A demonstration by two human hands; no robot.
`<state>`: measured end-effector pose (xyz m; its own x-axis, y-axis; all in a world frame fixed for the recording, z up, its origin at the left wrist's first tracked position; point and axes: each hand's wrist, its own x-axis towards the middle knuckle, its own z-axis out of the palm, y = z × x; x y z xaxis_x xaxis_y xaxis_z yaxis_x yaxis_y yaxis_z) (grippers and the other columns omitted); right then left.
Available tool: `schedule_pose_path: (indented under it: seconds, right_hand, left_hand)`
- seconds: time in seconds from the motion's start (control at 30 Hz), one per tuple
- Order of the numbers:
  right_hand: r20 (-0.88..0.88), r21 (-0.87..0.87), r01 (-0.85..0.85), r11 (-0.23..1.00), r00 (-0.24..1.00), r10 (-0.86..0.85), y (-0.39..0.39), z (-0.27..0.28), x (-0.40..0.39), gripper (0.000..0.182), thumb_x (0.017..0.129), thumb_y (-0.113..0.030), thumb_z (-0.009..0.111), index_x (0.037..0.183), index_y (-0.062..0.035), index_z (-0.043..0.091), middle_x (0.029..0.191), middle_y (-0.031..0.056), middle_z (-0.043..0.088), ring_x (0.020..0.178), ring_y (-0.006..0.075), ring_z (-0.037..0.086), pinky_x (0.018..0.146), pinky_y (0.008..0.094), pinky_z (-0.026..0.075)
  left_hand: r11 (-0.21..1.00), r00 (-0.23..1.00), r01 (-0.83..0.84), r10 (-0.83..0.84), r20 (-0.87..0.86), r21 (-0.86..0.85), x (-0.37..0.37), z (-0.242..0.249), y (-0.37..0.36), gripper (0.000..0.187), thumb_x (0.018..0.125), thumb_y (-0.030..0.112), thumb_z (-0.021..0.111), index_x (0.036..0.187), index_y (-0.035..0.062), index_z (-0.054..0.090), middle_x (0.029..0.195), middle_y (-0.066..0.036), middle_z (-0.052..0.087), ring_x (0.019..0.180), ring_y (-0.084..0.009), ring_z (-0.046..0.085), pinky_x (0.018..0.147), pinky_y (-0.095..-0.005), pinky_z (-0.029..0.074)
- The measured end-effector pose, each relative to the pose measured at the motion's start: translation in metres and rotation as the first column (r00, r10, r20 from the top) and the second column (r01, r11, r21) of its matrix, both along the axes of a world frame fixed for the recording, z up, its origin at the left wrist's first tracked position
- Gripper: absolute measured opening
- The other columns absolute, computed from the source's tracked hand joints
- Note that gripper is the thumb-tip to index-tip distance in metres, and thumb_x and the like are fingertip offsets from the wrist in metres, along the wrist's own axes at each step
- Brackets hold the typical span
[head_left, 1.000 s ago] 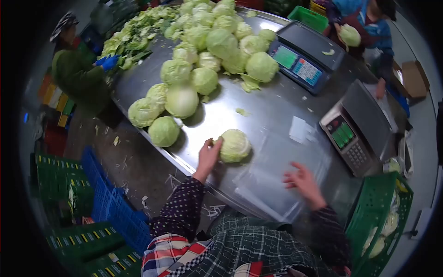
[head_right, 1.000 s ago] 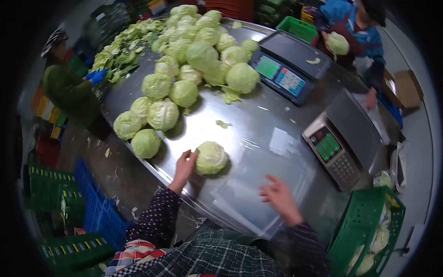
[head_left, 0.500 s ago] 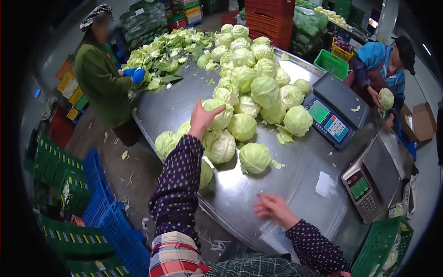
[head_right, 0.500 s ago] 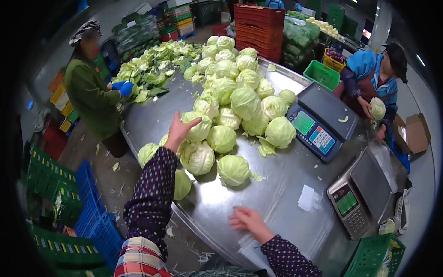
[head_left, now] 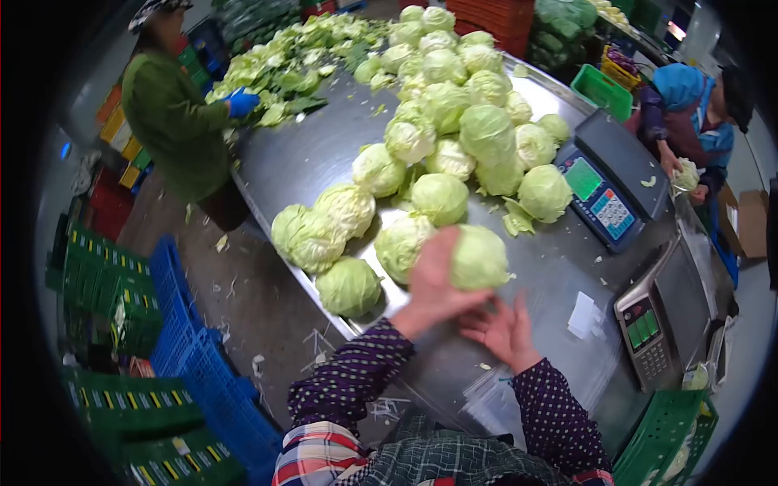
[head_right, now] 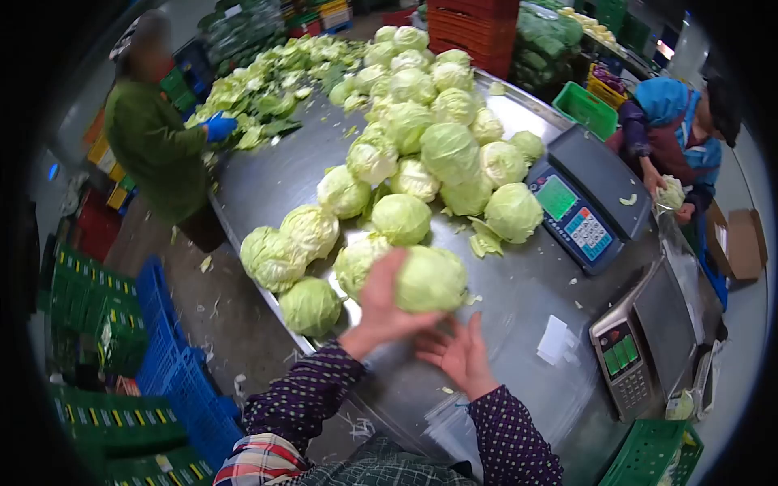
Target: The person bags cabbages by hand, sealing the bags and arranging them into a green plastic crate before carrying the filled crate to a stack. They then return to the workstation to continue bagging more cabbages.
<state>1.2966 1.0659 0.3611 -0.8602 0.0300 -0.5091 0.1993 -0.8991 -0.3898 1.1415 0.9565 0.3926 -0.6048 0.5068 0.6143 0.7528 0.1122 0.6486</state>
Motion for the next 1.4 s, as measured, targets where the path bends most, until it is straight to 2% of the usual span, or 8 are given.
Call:
schedule_pose_path:
  seconds: [0.17,0.53,0.77,0.9,0.97,1.17,1.3,1.4]
  right_hand:
    - [-0.131,0.092,0.313,0.945,0.945,-0.300,0.001,-0.005,-0.008,0.072,0.092,-0.062,0.037,0.139,-0.0077,0.034,0.139,0.0139,0.042,0.123,0.0303,0.046,0.104,0.0514,0.035]
    - [0.120,0.125,0.110,0.986,0.985,-0.125,-0.006,-0.030,0.031,0.075,0.089,-0.060,0.045,0.133,0.0002,0.035,0.124,0.0308,0.049,0.103,0.0359,0.059,0.083,0.0430,0.052]
    - [0.162,0.089,0.066,0.994,0.984,-0.080,-0.021,-0.044,0.071,0.066,0.095,-0.050,0.043,0.132,0.0031,0.032,0.113,0.0260,0.057,0.094,0.0312,0.063,0.078,0.0382,0.053]
    - [0.153,0.075,0.054,0.996,0.986,-0.064,-0.026,-0.044,0.078,0.061,0.095,-0.048,0.043,0.129,0.0025,0.037,0.112,0.0246,0.059,0.093,0.0304,0.063,0.078,0.0379,0.052]
    - [0.155,0.084,0.062,0.994,0.985,-0.075,-0.023,-0.038,0.085,0.060,0.096,-0.048,0.043,0.129,0.0025,0.039,0.112,0.0242,0.059,0.092,0.0303,0.063,0.078,0.0379,0.052]
    - [0.117,0.058,0.098,0.994,0.988,-0.104,-0.019,-0.036,0.107,0.061,0.095,-0.047,0.045,0.130,0.0027,0.038,0.111,0.0233,0.059,0.093,0.0304,0.062,0.082,0.0388,0.051]
    - [0.199,0.228,0.158,0.961,0.958,-0.205,-0.007,-0.024,0.073,0.061,0.093,-0.047,0.051,0.134,-0.0040,0.035,0.119,0.0228,0.053,0.097,0.0293,0.061,0.083,0.0402,0.051]
    - [0.121,0.260,0.156,0.953,0.974,-0.193,0.007,-0.030,0.035,0.065,0.090,-0.051,0.054,0.136,-0.0091,0.035,0.126,0.0161,0.051,0.106,0.0280,0.057,0.085,0.0413,0.050]
  left_hand:
    - [0.943,0.937,0.301,-0.320,-0.141,-0.142,0.027,-0.009,-0.016,0.070,0.067,0.043,0.075,0.121,0.0032,0.055,0.128,-0.022,0.050,0.113,-0.0412,0.050,0.092,-0.0495,0.042]
    - [0.888,0.948,-0.316,0.278,-0.157,-0.334,-0.075,-0.007,-0.034,0.060,0.070,0.042,0.075,0.114,0.0054,0.057,0.115,-0.016,0.060,0.105,-0.0328,0.057,0.089,-0.0405,0.046]
    - [0.207,0.824,-0.557,0.260,-0.503,-0.804,-0.176,0.001,-0.078,0.030,0.068,0.030,0.070,0.083,0.0051,0.069,0.085,-0.013,0.067,0.083,-0.0267,0.062,0.077,-0.0395,0.045]
    - [0.542,0.848,-0.436,0.515,-0.127,-0.719,-0.167,0.017,-0.074,0.020,0.073,0.021,0.067,0.079,0.0025,0.070,0.076,-0.012,0.067,0.074,-0.0241,0.064,0.073,-0.0384,0.048]
    - [0.993,0.667,-0.106,0.029,0.745,0.056,-0.149,0.054,-0.085,0.014,0.081,0.011,0.061,0.079,-0.0002,0.070,0.082,-0.010,0.069,0.075,-0.0210,0.066,0.069,-0.0352,0.051]
    - [0.542,0.465,0.840,-0.741,0.485,0.023,-0.020,0.068,-0.111,0.014,0.081,0.011,0.062,0.084,-0.0009,0.068,0.080,-0.014,0.067,0.085,-0.0224,0.064,0.075,-0.0356,0.051]
    - [0.257,0.852,0.113,-0.522,-0.039,-0.960,0.005,-0.005,-0.116,0.031,0.072,0.015,0.068,0.102,0.0087,0.067,0.094,-0.010,0.068,0.089,-0.0288,0.064,0.073,-0.0366,0.052]
    - [0.859,0.970,0.239,-0.195,0.144,-0.452,-0.008,0.035,-0.067,0.037,0.076,0.023,0.068,0.107,0.0049,0.064,0.098,-0.011,0.067,0.091,-0.0324,0.063,0.075,-0.0404,0.051]
